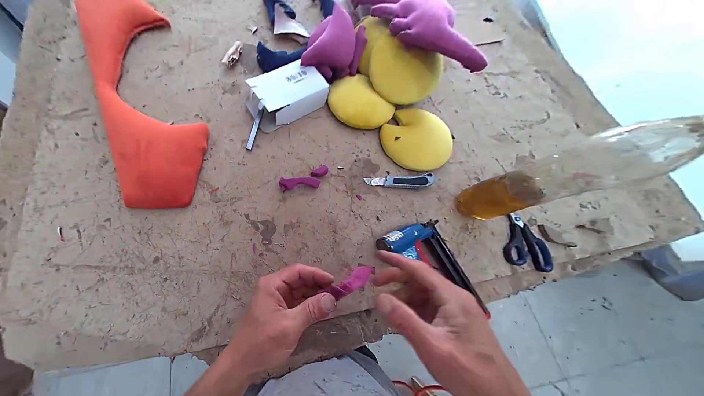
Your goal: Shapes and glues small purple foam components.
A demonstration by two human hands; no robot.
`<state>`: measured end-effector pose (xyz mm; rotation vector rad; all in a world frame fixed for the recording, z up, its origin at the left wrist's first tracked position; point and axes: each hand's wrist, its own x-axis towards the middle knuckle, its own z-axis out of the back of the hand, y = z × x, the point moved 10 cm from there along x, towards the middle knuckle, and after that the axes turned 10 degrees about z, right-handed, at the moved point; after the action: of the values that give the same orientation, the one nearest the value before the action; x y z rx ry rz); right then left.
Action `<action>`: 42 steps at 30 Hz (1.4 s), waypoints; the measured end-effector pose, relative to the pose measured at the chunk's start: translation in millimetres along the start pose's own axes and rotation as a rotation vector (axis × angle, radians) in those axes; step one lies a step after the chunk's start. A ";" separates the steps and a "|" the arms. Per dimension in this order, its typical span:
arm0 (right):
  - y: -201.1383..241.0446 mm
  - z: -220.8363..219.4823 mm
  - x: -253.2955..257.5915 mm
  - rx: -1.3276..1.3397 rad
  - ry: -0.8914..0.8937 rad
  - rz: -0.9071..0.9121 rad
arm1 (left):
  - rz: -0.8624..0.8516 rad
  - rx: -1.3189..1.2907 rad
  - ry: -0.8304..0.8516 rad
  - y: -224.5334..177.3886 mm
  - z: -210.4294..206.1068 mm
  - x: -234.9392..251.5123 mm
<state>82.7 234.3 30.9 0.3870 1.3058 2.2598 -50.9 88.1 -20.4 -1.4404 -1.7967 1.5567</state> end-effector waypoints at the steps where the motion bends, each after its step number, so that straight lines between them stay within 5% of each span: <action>1: 11.9 -11.9 3.5 0.175 0.032 0.012 | -0.037 -0.003 0.021 -9.8 -6.3 -2.2; 8: 31.6 -19.1 13.5 0.529 -0.013 0.065 | 0.050 -0.246 0.288 -22.5 -23.9 -19.9; 25: 67.0 -22.2 8.6 0.378 0.208 0.383 | -0.115 0.043 0.060 -57.6 -19.5 -23.4; 31: 61.5 -16.0 9.8 0.391 0.164 0.526 | -0.032 -0.014 0.098 -47.4 -37.0 -16.4; 34: 41.4 -23.2 19.8 0.194 0.114 0.605 | -0.104 0.342 -0.154 -40.5 -19.5 -11.2; 37: 1.3 -36.2 30.2 -0.135 -0.060 0.624 | -0.438 0.839 -0.404 -25.9 -15.5 3.1; 42: -73.9 -84.9 18.1 -0.341 -0.107 0.654 | -0.729 1.186 -0.470 53.4 -15.0 27.4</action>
<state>47.7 213.5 -75.6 0.8937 0.7770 2.8762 -26.5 112.3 -71.8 0.1197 -0.9418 1.9782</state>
